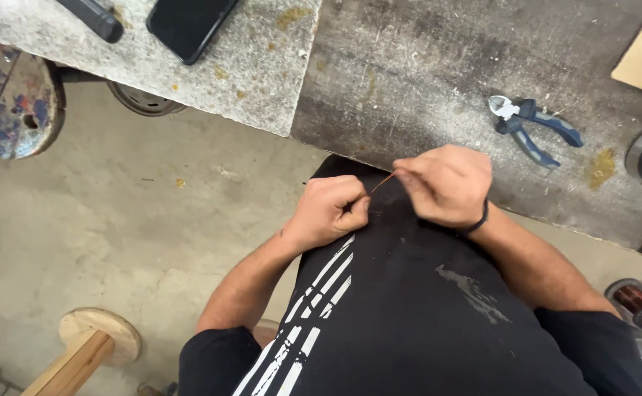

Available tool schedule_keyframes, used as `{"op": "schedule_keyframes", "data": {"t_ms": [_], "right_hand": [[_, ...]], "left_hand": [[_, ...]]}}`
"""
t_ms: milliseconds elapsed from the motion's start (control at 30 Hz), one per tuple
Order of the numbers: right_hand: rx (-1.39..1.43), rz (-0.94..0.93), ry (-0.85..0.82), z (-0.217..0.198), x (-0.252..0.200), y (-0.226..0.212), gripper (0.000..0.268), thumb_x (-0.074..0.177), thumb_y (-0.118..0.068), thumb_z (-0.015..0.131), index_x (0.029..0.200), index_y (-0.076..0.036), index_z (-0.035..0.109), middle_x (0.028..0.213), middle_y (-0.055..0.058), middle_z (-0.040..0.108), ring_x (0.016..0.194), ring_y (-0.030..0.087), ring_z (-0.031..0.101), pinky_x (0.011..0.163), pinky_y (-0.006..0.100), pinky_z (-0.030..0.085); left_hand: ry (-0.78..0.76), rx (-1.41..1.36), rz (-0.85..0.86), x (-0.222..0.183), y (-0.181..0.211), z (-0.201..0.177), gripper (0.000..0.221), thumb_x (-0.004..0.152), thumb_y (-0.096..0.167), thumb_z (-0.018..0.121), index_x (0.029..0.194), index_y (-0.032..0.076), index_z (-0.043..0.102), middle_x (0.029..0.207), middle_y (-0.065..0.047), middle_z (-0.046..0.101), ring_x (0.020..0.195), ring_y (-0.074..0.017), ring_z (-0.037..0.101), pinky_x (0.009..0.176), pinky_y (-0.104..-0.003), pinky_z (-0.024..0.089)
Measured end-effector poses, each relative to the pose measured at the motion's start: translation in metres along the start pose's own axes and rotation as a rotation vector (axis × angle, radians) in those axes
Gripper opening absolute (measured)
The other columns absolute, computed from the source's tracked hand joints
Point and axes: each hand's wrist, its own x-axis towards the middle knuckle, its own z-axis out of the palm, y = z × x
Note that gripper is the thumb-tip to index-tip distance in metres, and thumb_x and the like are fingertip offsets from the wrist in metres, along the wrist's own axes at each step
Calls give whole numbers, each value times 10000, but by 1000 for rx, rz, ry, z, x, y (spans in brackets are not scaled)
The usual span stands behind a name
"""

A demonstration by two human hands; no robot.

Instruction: Winding copper wire into an electric motor stator and preparing wire ends using pliers and scissors

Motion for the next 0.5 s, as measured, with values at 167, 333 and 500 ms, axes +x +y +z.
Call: {"op": "schedule_keyframes", "data": {"t_ms": [167,333,500], "right_hand": [[-160,3,147,-26,-7,31,65,964,-32,800,910,-1,818,768,128,706,608,304,630,590,402,504],[-177,246,159,-85,-11,46,130,1194,15,828,1090,87,861,876,154,680,697,251,494,729,384,416],[30,386,-191,10,9,-6,173,1019,-190,730,1108,-46,769,925,122,753,803,220,720,726,357,577]], "left_hand": [[-7,214,-23,-15,-3,-24,314,986,221,637,698,131,549,629,-74,521,580,-313,610,507,-351,480],[78,158,-123,-33,-20,-40,229,995,244,629,799,126,641,707,-89,602,653,-326,646,563,-377,506],[119,316,-47,-13,-5,-37,151,985,189,600,848,140,640,786,-20,638,718,-219,642,629,-335,498]]}}
